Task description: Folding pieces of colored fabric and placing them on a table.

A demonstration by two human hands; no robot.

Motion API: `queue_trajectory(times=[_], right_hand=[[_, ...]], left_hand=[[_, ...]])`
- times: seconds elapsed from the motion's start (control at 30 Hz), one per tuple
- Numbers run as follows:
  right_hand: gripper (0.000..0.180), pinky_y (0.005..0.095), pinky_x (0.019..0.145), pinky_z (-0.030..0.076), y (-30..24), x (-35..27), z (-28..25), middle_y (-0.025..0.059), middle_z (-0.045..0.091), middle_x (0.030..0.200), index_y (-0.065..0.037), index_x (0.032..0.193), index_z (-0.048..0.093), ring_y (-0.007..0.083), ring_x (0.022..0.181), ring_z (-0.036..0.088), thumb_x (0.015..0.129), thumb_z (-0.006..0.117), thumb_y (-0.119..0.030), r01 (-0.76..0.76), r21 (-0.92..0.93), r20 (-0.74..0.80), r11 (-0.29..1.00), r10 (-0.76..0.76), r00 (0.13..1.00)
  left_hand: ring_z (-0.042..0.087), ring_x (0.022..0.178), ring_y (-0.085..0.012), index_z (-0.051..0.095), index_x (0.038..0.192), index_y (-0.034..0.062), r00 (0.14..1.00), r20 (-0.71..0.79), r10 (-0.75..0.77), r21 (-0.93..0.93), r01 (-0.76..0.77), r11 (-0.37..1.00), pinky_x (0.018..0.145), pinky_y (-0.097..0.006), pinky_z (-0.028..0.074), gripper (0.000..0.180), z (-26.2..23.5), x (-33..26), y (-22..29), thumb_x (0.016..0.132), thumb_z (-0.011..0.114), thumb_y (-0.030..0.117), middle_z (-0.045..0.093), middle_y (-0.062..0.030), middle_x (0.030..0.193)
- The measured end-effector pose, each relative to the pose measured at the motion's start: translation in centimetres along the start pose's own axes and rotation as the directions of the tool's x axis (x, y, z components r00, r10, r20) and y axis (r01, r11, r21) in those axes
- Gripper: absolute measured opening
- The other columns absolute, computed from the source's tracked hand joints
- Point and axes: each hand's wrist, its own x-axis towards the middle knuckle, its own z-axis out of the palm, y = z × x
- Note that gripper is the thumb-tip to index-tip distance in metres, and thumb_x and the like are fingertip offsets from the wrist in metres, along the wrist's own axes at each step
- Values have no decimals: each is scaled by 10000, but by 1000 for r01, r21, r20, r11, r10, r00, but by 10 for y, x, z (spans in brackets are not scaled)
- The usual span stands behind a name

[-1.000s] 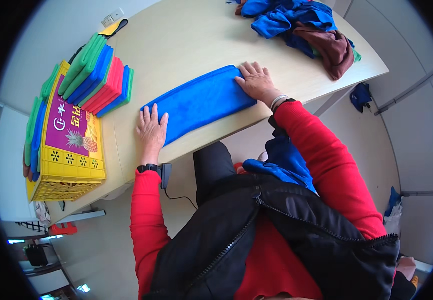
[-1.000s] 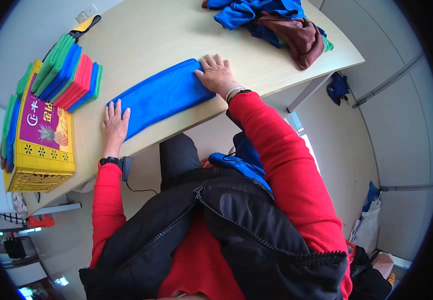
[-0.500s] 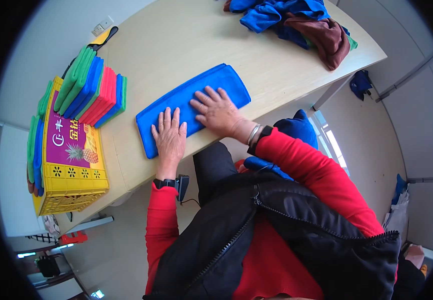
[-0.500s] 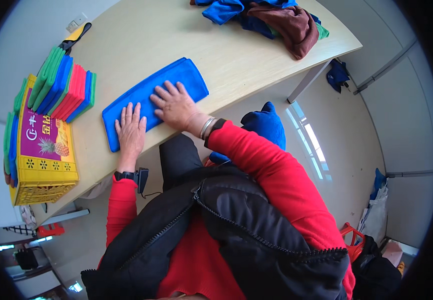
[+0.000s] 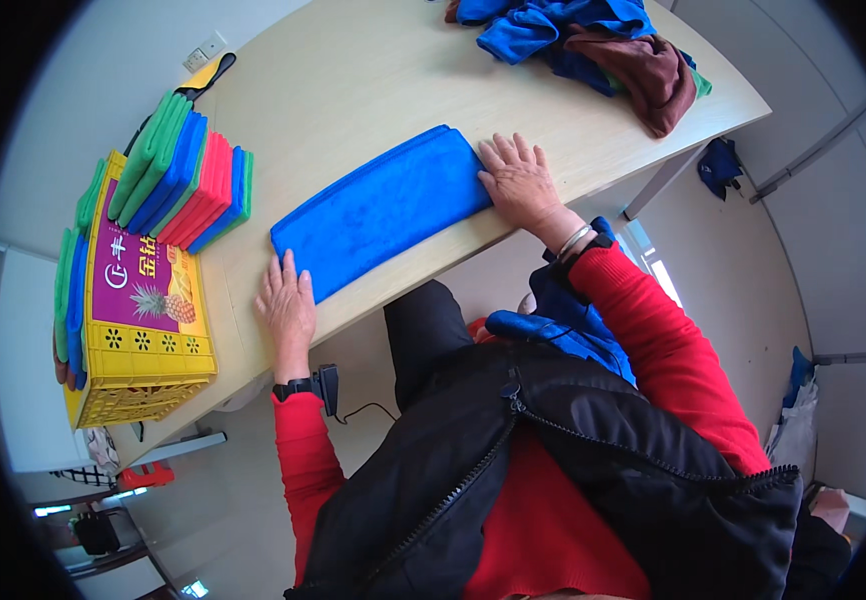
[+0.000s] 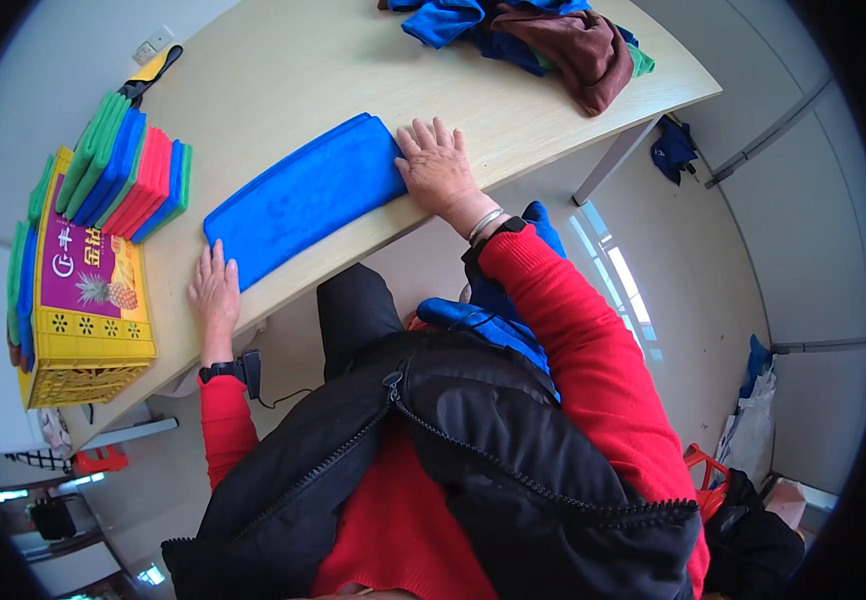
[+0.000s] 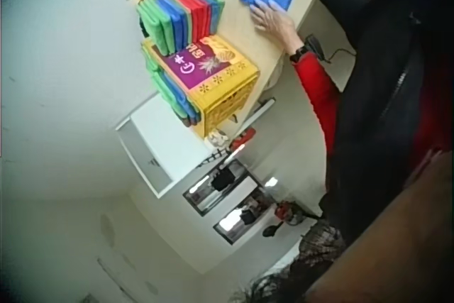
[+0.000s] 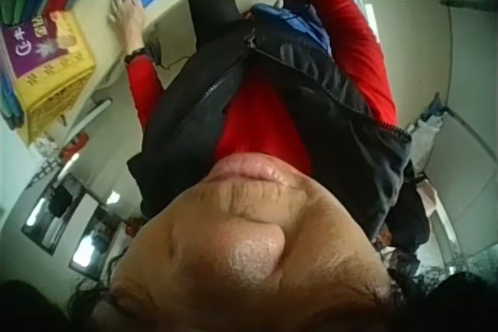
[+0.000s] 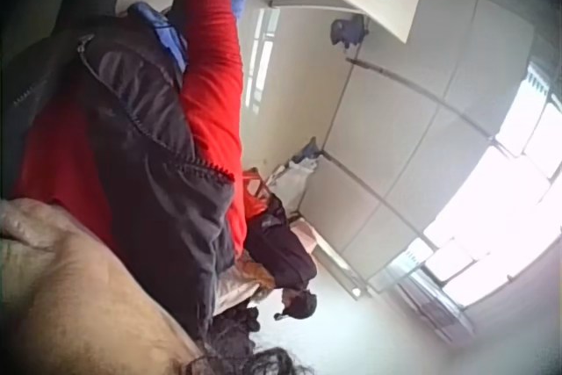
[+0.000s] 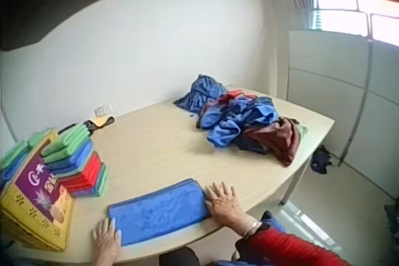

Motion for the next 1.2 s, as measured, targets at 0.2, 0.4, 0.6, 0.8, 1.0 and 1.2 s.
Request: queue_trajectory(times=[0.2, 0.4, 0.6, 0.8, 1.0, 1.2], right_hand=[[547, 556, 1199, 205, -49, 5, -11, 138, 342, 1587, -131, 1517, 380, 371, 1489, 253, 1034, 452, -377, 212, 39, -72, 977, -208, 975], [579, 562, 1199, 200, -108, 23, 6, 137, 331, 1592, -112, 1528, 361, 372, 1493, 246, 1036, 430, -410, 336, 106, -19, 936, -336, 942], [614, 565, 1202, 185, -138, 48, 14, 134, 313, 1602, -105, 1537, 348, 365, 1499, 235, 1039, 372, -463, 317, 110, 68, 942, -326, 943], [625, 567, 1205, 166, -147, 57, 28, 129, 316, 1602, -109, 1536, 354, 363, 1500, 234, 1035, 355, -482, 274, 98, 78, 957, -282, 956], [614, 572, 1202, 166, -155, 54, 37, 127, 335, 1590, -119, 1527, 377, 359, 1491, 251, 1032, 357, -481, 308, 98, 54, 946, -314, 948], [597, 575, 1196, 177, -153, 53, 40, 127, 351, 1577, -119, 1508, 410, 358, 1483, 264, 1027, 370, -471, 306, 94, -4, 947, -307, 952]], left_hand=[[546, 1204, -396, 641, 1168, -1, 970, -24, -240, -58, 239, 969, 1022, -476, 427, 525, -9, 23, -4, 948, 573, 471, 610, -231, 1265], [653, 992, -407, 681, 990, -11, 947, 76, -312, -372, 317, 872, 912, -440, 514, 373, 1, 56, -1, 855, 698, 336, 684, -240, 1056], [673, 1014, -288, 656, 1112, 1, 924, 374, -81, -927, 371, -54, 911, -418, 528, 312, 17, 51, -45, 852, 723, 159, 697, -151, 1114], [639, 1099, -237, 606, 1245, 10, 877, 474, 74, -832, 474, -287, 980, -436, 506, 407, -1, 33, -42, 866, 716, 114, 669, -105, 1202], [623, 1138, -230, 579, 1291, 11, 927, 376, 6, -870, 355, -343, 1011, -402, 490, 448, -29, 25, -30, 886, 701, 158, 643, -107, 1258], [634, 1085, -201, 579, 1280, 35, 971, 229, 74, -938, 240, -251, 961, -361, 506, 415, -66, 51, 20, 913, 681, 200, 647, -84, 1201]])
